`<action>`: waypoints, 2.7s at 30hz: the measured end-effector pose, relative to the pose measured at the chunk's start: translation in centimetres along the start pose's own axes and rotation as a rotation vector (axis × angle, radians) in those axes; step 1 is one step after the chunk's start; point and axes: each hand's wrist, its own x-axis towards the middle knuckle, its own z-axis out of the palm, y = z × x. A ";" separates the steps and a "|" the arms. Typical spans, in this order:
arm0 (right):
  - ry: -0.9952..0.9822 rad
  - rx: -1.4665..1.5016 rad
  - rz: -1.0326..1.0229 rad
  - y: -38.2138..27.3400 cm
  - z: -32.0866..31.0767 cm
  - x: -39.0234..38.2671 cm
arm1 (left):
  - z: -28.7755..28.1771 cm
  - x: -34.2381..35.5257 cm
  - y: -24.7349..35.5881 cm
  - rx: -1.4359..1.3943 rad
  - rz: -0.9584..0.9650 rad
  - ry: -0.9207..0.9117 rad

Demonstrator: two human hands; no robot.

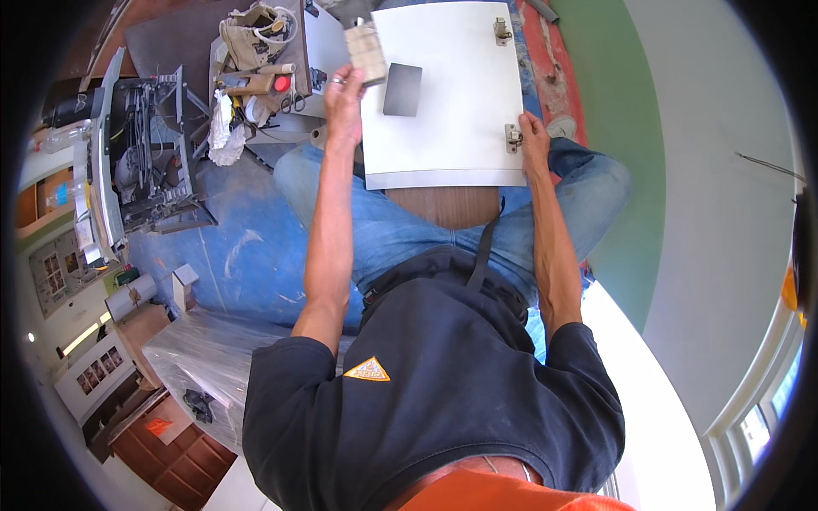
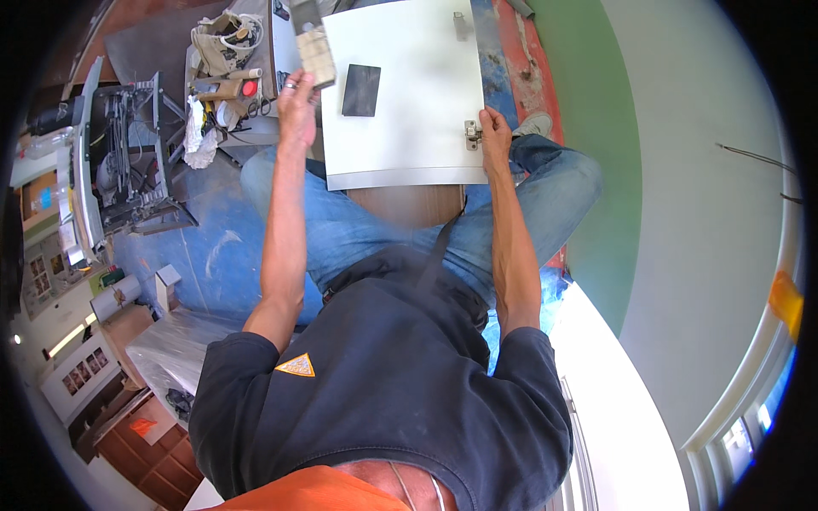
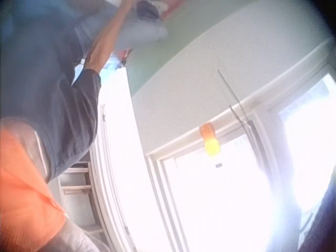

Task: The person sits on the floor and uses a sanding block to smooth the edges of a white cabinet door around the hinge areas. They then wipe the door with a cloth and later move around the room to pick up and place other cabinet parts.

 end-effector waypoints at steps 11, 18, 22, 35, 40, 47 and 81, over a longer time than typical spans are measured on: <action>0.014 -0.032 -0.010 1.6 1.3 0.7 | 6.1 -6.2 -0.7 0.135 0.015 -0.213; 0.071 -0.430 -0.358 -4.4 -0.2 -0.4 | 9.2 -10.6 -3.2 0.150 -0.092 -0.246; -0.233 0.153 -0.166 -10.7 -0.7 0.4 | 13.5 -12.2 -3.9 0.213 -0.033 -0.396; -0.290 -0.035 0.247 -10.6 -7.2 -1.7 | 16.4 -0.2 -12.3 1.401 0.904 -0.753; -0.388 -0.066 0.393 -8.4 -6.6 -2.9 | 17.3 1.1 -15.4 1.240 0.942 -0.780; -0.495 -0.180 0.469 -8.1 -5.5 -4.2 | 13.1 1.1 -13.1 1.119 0.858 -1.087; -0.459 -0.157 0.556 -8.1 -2.5 -3.1 | 12.4 -0.1 -11.6 1.187 1.007 -1.300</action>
